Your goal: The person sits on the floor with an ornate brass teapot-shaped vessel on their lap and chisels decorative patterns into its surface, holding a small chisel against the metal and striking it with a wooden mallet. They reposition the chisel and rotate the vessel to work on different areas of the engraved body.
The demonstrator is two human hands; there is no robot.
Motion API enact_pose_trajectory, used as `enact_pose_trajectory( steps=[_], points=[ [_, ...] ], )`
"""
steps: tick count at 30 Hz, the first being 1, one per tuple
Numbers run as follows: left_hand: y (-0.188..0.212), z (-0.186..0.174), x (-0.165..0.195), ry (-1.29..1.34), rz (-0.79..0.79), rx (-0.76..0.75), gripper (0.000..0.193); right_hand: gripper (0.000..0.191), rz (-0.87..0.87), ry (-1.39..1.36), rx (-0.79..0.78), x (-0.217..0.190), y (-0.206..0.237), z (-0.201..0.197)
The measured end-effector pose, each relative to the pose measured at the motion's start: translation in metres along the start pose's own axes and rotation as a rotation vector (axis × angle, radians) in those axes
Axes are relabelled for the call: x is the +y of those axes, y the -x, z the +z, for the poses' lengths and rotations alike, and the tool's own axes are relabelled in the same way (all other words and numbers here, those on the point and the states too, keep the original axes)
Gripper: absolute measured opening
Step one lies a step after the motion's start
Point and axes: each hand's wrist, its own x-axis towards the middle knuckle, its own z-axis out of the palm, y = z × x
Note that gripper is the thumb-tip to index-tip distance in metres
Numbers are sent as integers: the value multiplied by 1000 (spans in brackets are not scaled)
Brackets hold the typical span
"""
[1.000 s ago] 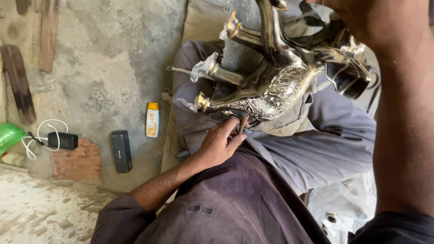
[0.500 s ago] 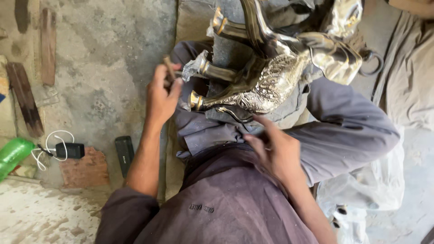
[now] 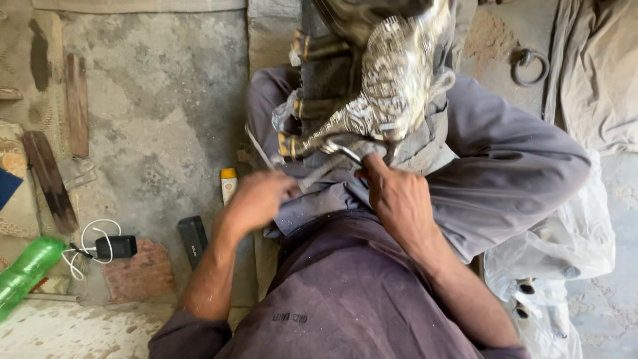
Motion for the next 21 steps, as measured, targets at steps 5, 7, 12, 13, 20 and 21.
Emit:
enact_pose_trajectory(
  steps=[5, 7, 12, 13, 20, 21],
  points=[
    [38, 33, 37, -69, 431, 116, 28, 18, -83, 54, 55, -11, -15, -2],
    [38, 40, 51, 83, 582, 210, 16, 21, -48, 86, 44, -11, -20, 5],
    [12, 23, 62, 130, 427, 543, 16, 28, -104, 142, 30, 9, -16, 1],
    [7, 15, 61, 89, 456, 660, 18, 30, -78, 147, -17, 17, -15, -4],
    [1, -8, 67, -328, 270, 944, 18, 24, 63, -318, 100, 41, -13, -56],
    [4, -8, 68, -368, 235, 957, 19, 21, 17, -352, 185, 39, -24, -58]
  ],
)
